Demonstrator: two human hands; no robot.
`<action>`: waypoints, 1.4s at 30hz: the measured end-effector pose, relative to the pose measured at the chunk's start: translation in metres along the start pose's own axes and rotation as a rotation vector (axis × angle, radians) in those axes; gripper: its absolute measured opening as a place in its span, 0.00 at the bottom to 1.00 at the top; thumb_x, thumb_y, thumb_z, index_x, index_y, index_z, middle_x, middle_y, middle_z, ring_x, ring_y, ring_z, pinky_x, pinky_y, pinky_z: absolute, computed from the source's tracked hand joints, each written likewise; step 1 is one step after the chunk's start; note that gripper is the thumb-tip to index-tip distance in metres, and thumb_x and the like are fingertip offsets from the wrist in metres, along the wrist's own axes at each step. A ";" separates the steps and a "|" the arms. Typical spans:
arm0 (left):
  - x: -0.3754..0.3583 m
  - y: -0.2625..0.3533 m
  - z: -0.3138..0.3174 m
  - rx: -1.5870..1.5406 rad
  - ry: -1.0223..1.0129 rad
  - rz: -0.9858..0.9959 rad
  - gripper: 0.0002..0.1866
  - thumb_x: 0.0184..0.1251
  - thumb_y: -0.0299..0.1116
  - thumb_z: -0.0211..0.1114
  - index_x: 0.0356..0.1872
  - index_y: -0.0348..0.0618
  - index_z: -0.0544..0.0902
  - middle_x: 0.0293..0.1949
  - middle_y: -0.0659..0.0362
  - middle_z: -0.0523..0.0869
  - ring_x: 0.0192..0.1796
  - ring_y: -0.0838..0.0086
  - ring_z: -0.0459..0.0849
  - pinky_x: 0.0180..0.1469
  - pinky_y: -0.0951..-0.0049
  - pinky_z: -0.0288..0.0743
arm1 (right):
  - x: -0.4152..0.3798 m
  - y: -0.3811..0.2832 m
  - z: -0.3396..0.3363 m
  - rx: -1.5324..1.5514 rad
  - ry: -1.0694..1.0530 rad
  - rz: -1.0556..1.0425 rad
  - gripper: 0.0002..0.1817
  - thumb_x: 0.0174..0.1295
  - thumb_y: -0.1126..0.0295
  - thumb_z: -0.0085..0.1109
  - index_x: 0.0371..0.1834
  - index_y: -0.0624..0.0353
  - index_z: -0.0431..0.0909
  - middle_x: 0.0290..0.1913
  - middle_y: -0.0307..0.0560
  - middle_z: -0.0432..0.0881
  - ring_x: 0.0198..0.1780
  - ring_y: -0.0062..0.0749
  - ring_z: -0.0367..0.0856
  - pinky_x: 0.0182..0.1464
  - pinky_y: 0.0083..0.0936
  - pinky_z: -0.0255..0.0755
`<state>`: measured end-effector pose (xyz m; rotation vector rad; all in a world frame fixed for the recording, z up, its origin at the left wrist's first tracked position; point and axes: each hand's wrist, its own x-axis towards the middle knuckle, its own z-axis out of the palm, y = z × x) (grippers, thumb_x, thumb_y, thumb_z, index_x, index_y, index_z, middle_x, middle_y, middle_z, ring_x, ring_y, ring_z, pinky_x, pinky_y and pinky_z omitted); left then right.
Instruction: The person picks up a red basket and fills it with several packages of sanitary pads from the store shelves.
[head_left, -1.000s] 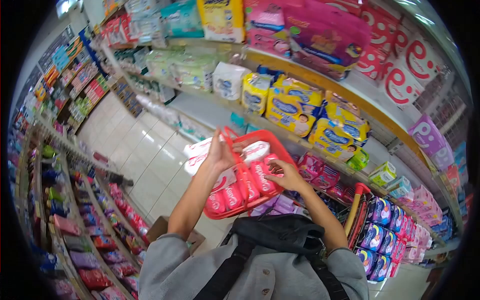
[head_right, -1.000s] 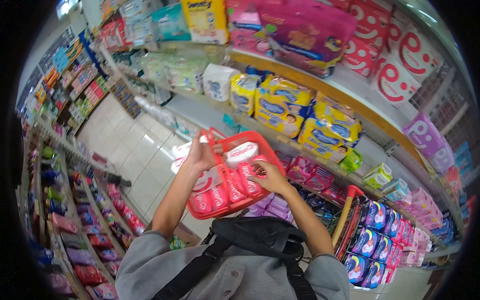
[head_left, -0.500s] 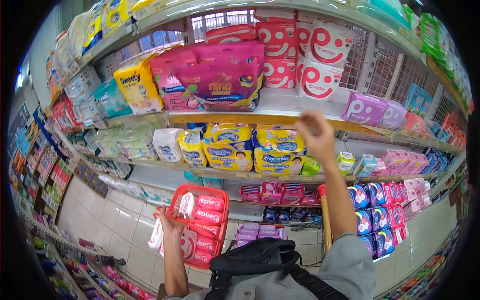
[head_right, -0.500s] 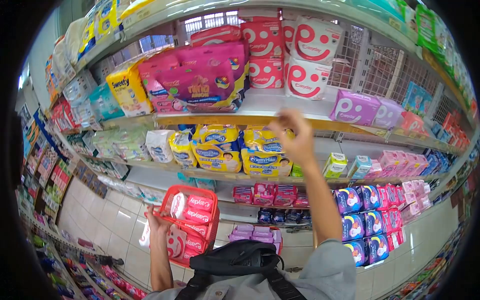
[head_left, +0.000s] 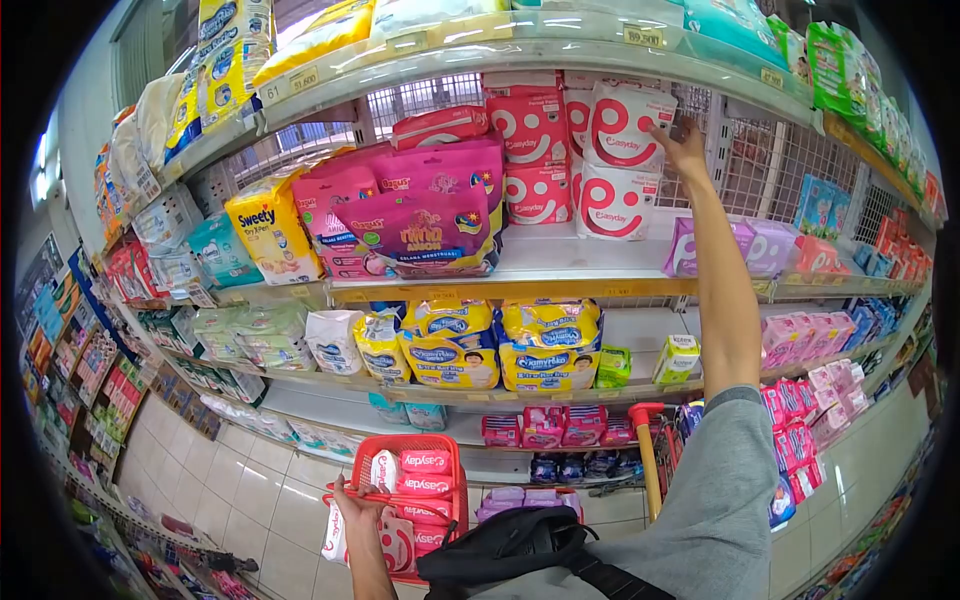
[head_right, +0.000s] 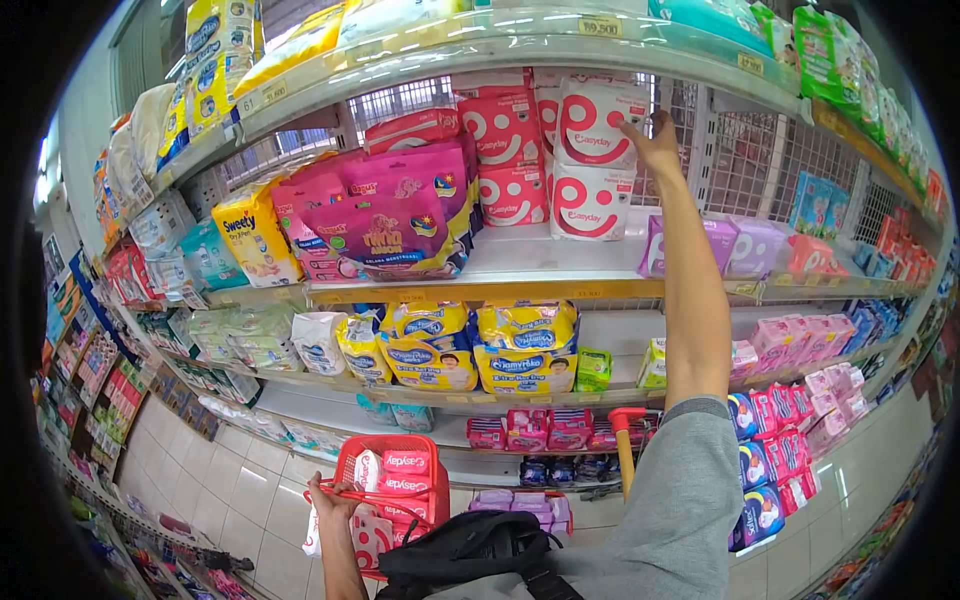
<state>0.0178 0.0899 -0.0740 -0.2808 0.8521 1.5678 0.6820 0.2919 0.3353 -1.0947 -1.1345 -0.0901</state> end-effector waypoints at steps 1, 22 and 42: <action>-0.003 -0.002 0.002 -0.007 -0.005 0.003 0.23 0.60 0.53 0.56 0.31 0.43 0.62 0.13 0.67 0.56 0.19 0.77 0.62 0.36 0.62 0.68 | 0.005 0.005 0.000 0.005 -0.001 -0.007 0.52 0.45 0.57 0.75 0.65 0.75 0.52 0.61 0.67 0.67 0.61 0.47 0.69 0.62 0.34 0.64; -0.061 -0.036 0.025 -0.046 0.025 0.001 0.18 0.60 0.51 0.57 0.23 0.52 0.64 0.15 0.67 0.60 0.19 0.76 0.63 0.27 0.70 0.64 | 0.018 -0.003 -0.011 0.225 -0.276 0.110 0.47 0.38 0.72 0.76 0.63 0.71 0.58 0.56 0.59 0.74 0.55 0.40 0.75 0.58 0.32 0.69; -0.057 -0.050 0.022 0.090 -0.102 -0.004 0.18 0.66 0.53 0.51 0.35 0.48 0.72 0.21 0.67 0.63 0.20 0.81 0.59 0.29 0.74 0.62 | -0.074 -0.057 -0.068 0.013 -0.404 -0.207 0.31 0.50 0.74 0.70 0.58 0.66 0.68 0.54 0.48 0.76 0.57 0.32 0.74 0.59 0.28 0.67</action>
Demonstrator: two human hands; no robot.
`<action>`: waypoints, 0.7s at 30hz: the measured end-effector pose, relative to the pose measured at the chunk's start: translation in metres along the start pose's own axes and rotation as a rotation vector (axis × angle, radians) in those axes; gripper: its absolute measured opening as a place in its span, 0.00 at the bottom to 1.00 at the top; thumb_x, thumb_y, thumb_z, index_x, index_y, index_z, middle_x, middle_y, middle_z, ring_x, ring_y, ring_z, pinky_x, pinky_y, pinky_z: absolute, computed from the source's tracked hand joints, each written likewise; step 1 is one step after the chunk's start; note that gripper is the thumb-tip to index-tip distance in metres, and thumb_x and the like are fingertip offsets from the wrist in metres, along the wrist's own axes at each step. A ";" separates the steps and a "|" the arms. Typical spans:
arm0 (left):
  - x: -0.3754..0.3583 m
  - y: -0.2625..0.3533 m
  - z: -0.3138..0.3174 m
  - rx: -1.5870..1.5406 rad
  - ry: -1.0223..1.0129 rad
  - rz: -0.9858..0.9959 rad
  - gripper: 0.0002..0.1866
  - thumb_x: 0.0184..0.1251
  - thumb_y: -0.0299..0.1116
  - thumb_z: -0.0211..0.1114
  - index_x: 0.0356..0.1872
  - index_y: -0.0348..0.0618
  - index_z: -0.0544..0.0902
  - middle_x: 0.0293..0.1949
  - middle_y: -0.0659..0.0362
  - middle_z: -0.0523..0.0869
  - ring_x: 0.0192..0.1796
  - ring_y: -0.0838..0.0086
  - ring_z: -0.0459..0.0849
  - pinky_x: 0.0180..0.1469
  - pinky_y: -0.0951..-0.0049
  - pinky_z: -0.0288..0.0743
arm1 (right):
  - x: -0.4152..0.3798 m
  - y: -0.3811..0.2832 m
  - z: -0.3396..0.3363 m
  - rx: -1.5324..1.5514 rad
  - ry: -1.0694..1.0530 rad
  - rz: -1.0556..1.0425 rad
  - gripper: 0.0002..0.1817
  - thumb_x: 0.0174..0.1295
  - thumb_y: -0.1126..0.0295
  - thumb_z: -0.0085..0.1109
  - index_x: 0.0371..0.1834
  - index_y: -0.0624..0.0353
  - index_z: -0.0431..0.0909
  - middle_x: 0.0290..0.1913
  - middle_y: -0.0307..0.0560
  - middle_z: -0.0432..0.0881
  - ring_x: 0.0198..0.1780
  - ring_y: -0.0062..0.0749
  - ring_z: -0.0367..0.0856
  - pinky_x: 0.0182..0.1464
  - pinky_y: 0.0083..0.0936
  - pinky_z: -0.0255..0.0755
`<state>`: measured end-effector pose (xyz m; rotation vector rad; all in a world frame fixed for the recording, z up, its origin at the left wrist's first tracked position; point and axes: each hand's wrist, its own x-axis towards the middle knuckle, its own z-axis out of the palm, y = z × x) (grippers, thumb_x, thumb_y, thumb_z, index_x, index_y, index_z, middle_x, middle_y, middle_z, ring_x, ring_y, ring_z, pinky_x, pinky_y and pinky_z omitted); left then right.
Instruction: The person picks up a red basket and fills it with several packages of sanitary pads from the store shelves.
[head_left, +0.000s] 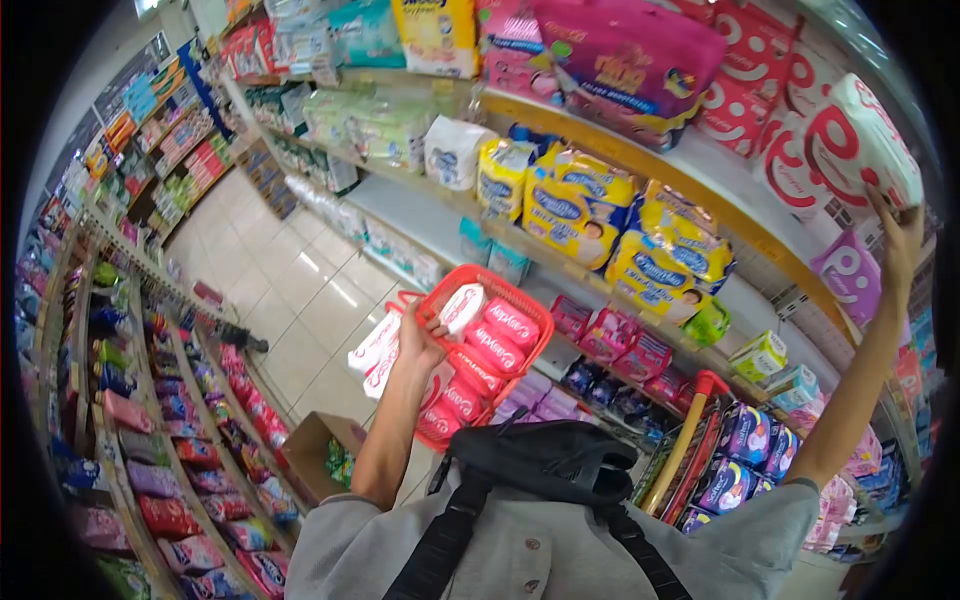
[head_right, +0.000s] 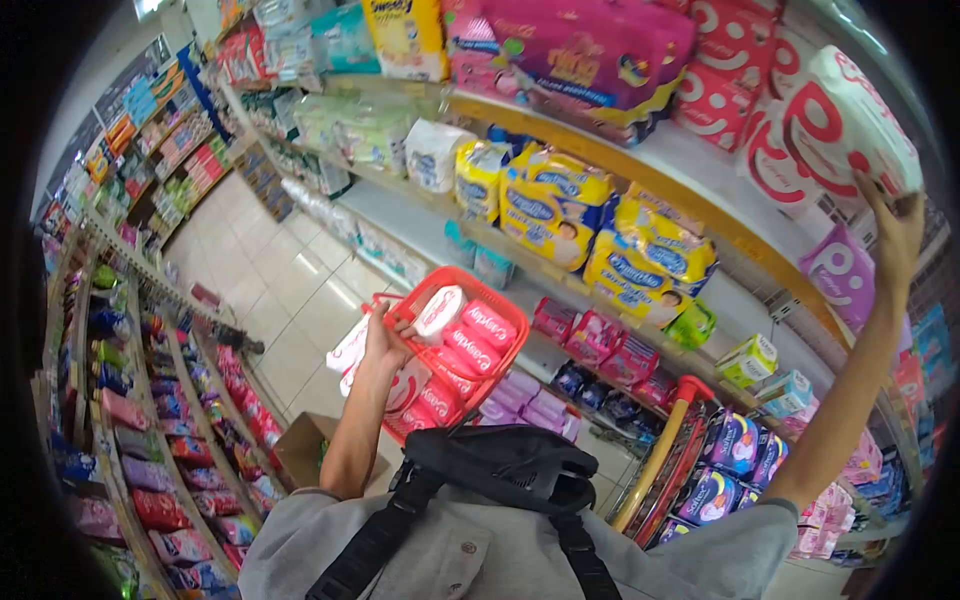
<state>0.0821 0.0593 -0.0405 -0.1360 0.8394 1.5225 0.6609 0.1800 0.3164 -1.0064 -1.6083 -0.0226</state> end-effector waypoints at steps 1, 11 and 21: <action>0.000 0.002 -0.001 0.004 -0.070 -0.041 0.18 0.66 0.53 0.51 0.31 0.48 0.70 0.18 0.67 0.62 0.20 0.80 0.60 0.28 0.74 0.60 | -0.010 -0.005 -0.004 -0.027 -0.032 0.030 0.31 0.51 0.74 0.69 0.58 0.66 0.67 0.54 0.48 0.76 0.57 0.32 0.74 0.59 0.28 0.67; -0.013 -0.009 0.026 0.166 0.043 -0.040 0.15 0.68 0.52 0.51 0.27 0.57 0.67 0.16 0.72 0.62 0.15 0.84 0.58 0.18 0.81 0.51 | -0.144 -0.118 0.121 -0.034 -0.646 0.009 0.47 0.37 0.79 0.72 0.67 0.62 0.60 0.61 0.51 0.71 0.63 0.38 0.70 0.64 0.33 0.63; -0.027 0.006 0.059 0.261 -0.201 -0.173 0.21 0.64 0.55 0.57 0.36 0.45 0.69 0.25 0.63 0.70 0.21 0.80 0.67 0.20 0.80 0.59 | -0.290 -0.074 0.314 0.302 -1.209 0.234 0.48 0.34 0.62 0.78 0.62 0.62 0.63 0.53 0.59 0.77 0.55 0.48 0.76 0.56 0.35 0.69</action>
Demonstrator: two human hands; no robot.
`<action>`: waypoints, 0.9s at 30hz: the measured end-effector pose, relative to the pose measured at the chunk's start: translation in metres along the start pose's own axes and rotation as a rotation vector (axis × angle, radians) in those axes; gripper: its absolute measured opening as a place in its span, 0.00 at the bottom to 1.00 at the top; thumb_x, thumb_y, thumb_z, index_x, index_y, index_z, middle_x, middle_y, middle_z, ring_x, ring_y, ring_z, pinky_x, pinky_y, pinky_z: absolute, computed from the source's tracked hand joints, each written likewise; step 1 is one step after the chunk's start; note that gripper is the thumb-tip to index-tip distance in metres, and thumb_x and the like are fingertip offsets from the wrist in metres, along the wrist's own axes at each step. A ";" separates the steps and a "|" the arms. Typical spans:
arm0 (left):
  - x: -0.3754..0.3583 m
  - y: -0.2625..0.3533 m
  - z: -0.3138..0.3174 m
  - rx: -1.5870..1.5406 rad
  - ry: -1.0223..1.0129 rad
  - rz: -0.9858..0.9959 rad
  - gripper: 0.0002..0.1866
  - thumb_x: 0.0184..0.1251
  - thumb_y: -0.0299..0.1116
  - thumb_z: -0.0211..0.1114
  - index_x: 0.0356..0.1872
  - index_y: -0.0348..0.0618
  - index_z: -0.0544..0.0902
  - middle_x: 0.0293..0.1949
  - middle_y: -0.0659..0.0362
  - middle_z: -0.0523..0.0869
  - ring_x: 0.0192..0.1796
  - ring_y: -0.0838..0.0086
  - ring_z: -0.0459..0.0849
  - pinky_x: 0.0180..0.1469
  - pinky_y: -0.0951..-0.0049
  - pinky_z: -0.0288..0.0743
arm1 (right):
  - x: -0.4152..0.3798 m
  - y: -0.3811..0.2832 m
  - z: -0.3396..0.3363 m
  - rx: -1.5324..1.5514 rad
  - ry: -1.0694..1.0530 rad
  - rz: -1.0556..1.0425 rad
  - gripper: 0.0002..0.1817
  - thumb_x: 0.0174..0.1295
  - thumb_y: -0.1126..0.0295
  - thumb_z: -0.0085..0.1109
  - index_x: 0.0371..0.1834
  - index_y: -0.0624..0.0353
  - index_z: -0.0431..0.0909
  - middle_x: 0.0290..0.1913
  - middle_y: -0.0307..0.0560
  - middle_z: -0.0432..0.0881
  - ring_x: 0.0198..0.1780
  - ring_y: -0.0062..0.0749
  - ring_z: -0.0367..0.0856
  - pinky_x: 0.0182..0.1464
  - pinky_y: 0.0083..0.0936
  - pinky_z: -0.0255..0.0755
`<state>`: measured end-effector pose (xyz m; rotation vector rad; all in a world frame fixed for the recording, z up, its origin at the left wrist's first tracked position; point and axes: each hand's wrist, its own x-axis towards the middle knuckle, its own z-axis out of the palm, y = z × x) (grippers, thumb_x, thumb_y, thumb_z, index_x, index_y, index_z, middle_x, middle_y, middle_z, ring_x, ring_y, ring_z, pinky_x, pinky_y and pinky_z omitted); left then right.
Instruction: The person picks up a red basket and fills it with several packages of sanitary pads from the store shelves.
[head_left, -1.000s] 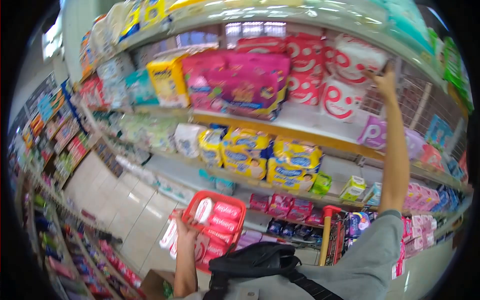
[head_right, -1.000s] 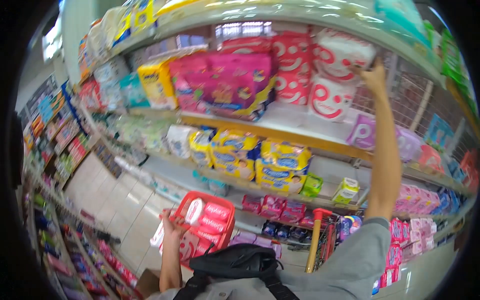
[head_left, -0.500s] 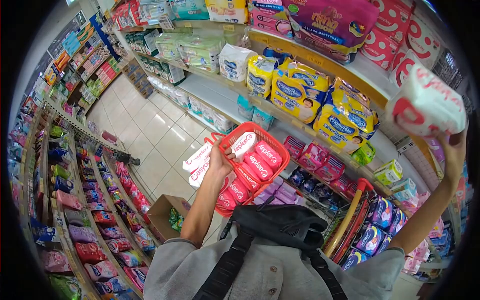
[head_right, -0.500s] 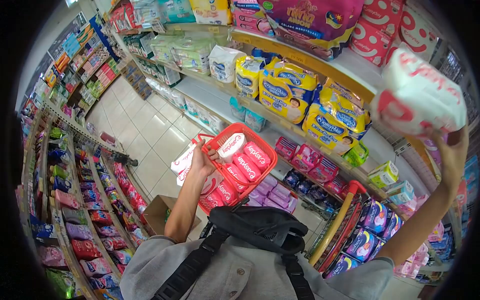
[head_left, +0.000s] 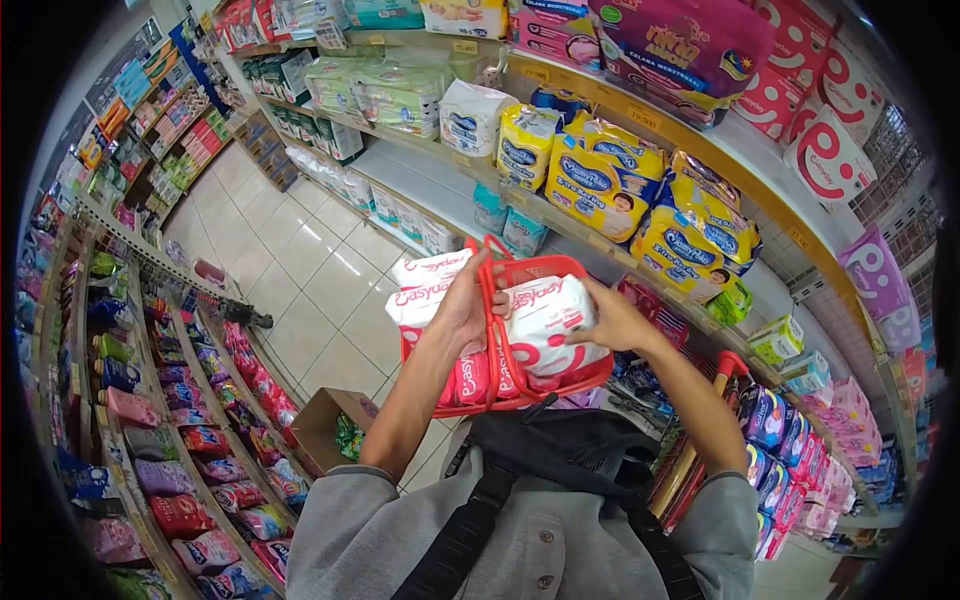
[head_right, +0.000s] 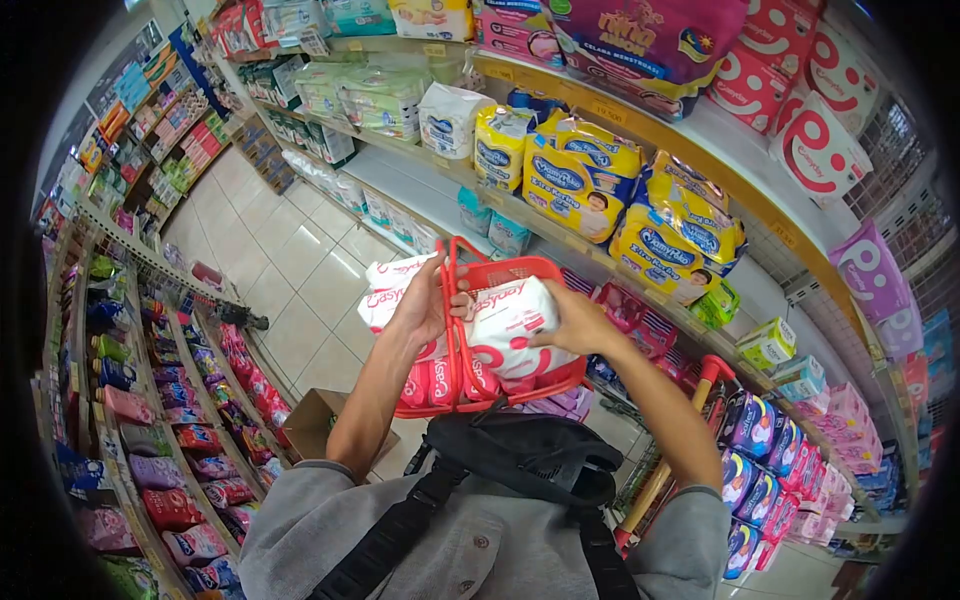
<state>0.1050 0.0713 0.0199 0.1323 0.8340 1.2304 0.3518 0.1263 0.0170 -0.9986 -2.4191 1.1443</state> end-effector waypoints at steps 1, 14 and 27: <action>-0.001 0.000 0.006 0.056 -0.032 0.015 0.22 0.65 0.55 0.56 0.37 0.44 0.70 0.26 0.62 0.71 0.22 0.80 0.67 0.21 0.80 0.60 | 0.003 0.003 0.010 0.065 -0.022 -0.031 0.49 0.34 0.61 0.78 0.62 0.64 0.63 0.52 0.60 0.77 0.55 0.46 0.76 0.57 0.33 0.69; 0.007 -0.010 0.028 0.481 -0.021 -0.005 0.26 0.65 0.61 0.51 0.43 0.47 0.74 0.32 0.62 0.77 0.29 0.79 0.74 0.28 0.78 0.68 | 0.023 0.000 0.090 0.361 0.092 -0.020 0.46 0.39 0.66 0.78 0.62 0.64 0.61 0.54 0.54 0.75 0.56 0.41 0.74 0.57 0.34 0.69; 0.015 -0.036 0.034 0.524 -0.055 0.032 0.36 0.62 0.60 0.57 0.58 0.37 0.67 0.43 0.54 0.73 0.33 0.78 0.71 0.28 0.78 0.68 | 0.056 0.065 0.196 0.264 0.370 -0.250 0.25 0.51 0.59 0.62 0.51 0.60 0.72 0.49 0.51 0.78 0.53 0.45 0.74 0.55 0.43 0.66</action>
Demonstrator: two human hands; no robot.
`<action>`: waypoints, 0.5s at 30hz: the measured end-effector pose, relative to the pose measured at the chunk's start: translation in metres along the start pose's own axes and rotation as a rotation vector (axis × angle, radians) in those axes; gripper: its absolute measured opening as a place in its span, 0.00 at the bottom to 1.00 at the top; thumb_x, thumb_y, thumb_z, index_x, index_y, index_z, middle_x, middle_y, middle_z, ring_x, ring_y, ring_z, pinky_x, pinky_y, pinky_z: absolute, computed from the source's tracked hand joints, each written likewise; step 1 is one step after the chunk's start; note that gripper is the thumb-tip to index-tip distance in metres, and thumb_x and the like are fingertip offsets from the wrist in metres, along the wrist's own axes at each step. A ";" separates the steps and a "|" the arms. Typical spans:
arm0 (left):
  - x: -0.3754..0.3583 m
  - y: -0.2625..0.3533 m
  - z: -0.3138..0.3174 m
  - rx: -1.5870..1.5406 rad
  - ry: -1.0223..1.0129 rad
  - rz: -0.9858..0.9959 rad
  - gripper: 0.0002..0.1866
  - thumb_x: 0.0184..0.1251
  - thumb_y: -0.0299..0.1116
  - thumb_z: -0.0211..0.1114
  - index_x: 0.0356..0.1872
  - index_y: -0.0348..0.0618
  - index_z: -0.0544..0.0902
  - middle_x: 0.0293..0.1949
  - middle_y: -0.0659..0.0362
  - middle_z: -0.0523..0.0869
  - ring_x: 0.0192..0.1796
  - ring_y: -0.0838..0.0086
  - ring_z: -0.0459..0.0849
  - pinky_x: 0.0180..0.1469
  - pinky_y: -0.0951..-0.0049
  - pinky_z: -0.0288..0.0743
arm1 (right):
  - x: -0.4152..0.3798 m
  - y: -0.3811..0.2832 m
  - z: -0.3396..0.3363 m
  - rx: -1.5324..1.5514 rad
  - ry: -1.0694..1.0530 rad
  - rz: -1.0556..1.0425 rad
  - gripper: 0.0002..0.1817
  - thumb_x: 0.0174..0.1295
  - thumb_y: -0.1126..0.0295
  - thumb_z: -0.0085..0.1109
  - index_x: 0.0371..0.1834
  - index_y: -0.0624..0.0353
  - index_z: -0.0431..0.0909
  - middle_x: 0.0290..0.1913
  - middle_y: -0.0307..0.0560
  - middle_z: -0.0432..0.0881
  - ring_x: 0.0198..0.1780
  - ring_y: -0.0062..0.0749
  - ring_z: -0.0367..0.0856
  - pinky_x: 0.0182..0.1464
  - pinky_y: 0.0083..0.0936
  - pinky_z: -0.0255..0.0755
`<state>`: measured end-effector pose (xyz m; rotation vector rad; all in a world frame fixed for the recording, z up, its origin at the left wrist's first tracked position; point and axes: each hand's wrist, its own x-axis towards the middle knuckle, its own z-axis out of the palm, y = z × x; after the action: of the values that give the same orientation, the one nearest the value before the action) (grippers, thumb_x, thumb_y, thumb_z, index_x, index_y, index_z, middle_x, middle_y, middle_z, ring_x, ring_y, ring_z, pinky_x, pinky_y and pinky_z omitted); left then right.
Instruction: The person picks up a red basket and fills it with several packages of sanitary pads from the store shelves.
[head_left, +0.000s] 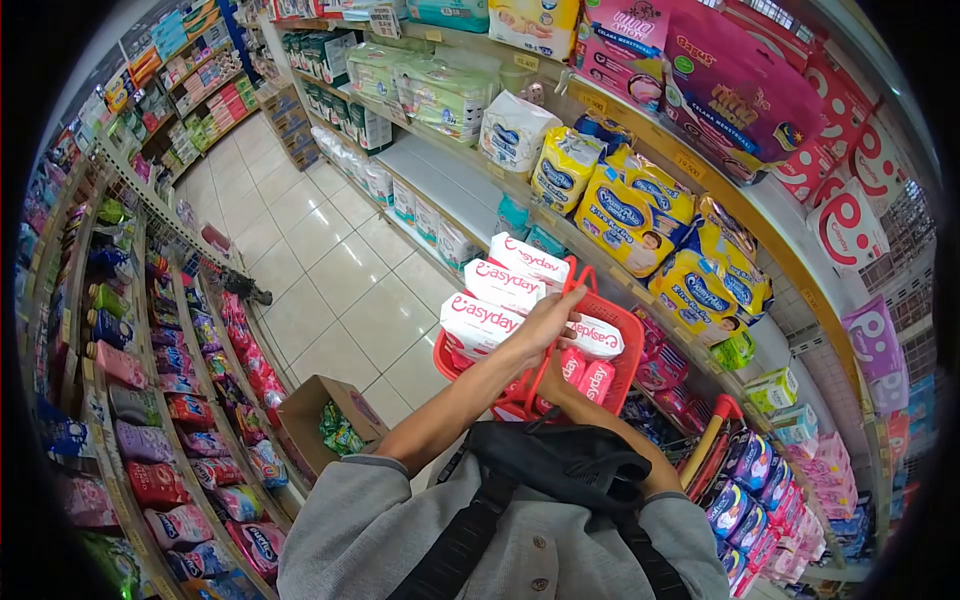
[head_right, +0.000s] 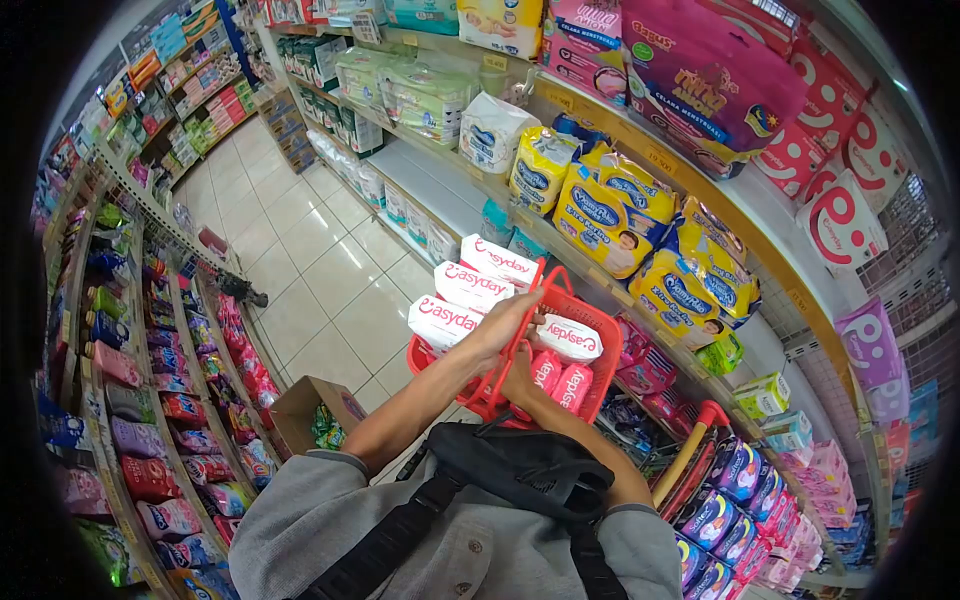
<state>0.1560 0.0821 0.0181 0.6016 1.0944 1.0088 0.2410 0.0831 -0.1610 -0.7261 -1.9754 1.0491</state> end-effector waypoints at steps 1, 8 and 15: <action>-0.001 -0.002 0.004 -0.004 0.002 0.003 0.36 0.62 0.60 0.57 0.58 0.37 0.67 0.43 0.54 0.73 0.33 0.78 0.71 0.28 0.78 0.68 | -0.005 0.005 0.000 -0.001 -0.004 -0.002 0.25 0.51 0.59 0.62 0.51 0.60 0.72 0.49 0.51 0.78 0.53 0.45 0.74 0.55 0.43 0.66; 0.024 -0.029 -0.009 0.015 0.032 0.081 0.38 0.56 0.63 0.62 0.46 0.31 0.72 0.31 0.57 0.74 0.23 0.82 0.69 0.21 0.81 0.63 | -0.010 -0.003 -0.009 -0.447 -0.176 -0.054 0.27 0.52 0.58 0.62 0.54 0.57 0.69 0.47 0.50 0.77 0.49 0.40 0.77 0.45 0.36 0.73; 0.010 -0.027 -0.012 -0.189 0.076 0.004 0.22 0.59 0.57 0.63 0.28 0.51 0.67 0.18 0.71 0.63 0.15 0.88 0.58 0.15 0.83 0.47 | -0.023 0.009 -0.001 -0.290 -0.287 -0.019 0.25 0.51 0.61 0.62 0.52 0.58 0.71 0.46 0.52 0.78 0.47 0.41 0.79 0.44 0.36 0.73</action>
<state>0.1556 0.0781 -0.0123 0.4158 1.0504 1.1315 0.2559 0.0704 -0.1764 -0.7385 -2.4116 0.9041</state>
